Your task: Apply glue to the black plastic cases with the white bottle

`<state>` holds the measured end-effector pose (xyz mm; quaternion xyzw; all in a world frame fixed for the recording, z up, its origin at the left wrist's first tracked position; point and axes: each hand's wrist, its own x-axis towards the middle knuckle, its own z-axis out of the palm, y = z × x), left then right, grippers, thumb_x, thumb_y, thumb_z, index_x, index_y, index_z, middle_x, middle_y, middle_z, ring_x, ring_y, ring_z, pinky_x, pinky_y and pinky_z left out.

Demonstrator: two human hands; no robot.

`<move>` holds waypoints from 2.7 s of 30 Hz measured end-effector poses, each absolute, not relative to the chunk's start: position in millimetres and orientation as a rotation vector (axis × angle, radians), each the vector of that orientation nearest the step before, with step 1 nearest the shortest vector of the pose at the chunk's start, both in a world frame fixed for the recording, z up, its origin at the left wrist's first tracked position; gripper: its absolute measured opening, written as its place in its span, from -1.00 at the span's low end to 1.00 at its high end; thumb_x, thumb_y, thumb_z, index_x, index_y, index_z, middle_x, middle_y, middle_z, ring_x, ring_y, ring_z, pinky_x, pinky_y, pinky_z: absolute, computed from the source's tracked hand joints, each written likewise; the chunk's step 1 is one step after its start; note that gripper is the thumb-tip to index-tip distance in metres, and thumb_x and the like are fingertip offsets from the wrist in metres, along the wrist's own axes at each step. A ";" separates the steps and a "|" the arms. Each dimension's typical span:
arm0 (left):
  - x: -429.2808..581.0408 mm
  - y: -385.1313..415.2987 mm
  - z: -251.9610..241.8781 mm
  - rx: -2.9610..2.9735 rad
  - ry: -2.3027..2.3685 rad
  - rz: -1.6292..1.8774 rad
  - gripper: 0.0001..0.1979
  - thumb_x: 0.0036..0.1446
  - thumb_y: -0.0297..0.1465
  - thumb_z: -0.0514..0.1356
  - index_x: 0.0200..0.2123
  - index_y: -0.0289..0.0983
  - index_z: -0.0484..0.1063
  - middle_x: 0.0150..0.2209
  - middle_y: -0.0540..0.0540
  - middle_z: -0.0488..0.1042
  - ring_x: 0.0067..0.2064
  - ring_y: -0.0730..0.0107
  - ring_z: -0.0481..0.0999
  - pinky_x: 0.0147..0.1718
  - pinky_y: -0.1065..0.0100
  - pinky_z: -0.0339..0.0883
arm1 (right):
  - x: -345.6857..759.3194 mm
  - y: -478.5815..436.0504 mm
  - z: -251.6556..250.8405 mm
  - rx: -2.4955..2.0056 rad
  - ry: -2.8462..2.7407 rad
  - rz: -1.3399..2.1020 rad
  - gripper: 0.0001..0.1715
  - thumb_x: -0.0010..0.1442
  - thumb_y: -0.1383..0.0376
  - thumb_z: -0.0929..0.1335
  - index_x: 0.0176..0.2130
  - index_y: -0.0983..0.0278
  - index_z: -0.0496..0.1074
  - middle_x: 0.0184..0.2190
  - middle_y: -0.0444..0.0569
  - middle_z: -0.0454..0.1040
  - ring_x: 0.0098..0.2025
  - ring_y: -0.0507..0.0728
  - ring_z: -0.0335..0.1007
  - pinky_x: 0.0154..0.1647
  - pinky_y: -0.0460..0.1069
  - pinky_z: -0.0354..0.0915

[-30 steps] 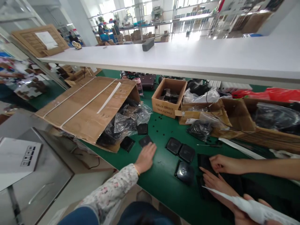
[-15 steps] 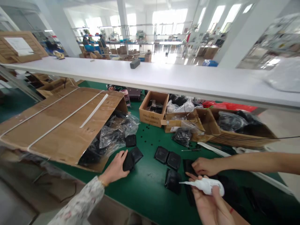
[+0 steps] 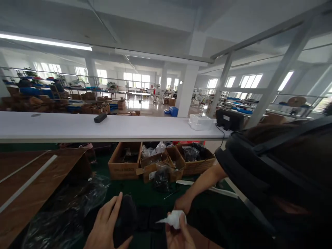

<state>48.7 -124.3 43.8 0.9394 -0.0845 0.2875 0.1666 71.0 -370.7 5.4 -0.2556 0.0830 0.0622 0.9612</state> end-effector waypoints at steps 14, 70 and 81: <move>27.0 -150.0 100.0 2.722 -0.284 0.738 -0.10 0.07 -0.31 0.26 0.35 -0.27 -0.18 0.16 -0.32 0.10 0.20 -0.04 0.15 0.15 -0.06 0.20 | 58.0 -354.4 72.6 -0.566 0.340 -0.093 -0.63 -0.03 0.26 0.55 -0.21 0.24 0.46 -0.25 -0.13 0.51 -0.20 0.04 0.46 -0.18 -0.08 0.46; 8.1 -150.1 106.2 2.777 -0.269 0.963 -0.14 0.08 -0.29 0.27 0.33 -0.35 -0.11 0.10 -0.37 0.19 0.16 -0.08 0.20 0.12 -0.07 0.21 | 34.6 -339.7 130.9 -1.589 -0.554 -0.436 -0.69 0.14 0.25 0.46 -0.09 0.18 0.43 -0.20 -0.01 0.49 -0.17 0.18 0.45 -0.18 0.05 0.36; 10.2 -150.0 103.3 2.782 -0.221 0.999 -0.14 0.09 -0.28 0.26 0.33 -0.33 -0.13 0.10 -0.36 0.18 0.16 -0.09 0.19 0.12 -0.08 0.20 | 22.0 -336.1 134.2 -1.736 -0.843 -0.705 -0.57 0.16 0.39 0.42 0.03 0.25 0.35 -0.19 0.06 0.51 -0.18 0.19 0.43 -0.18 0.12 0.40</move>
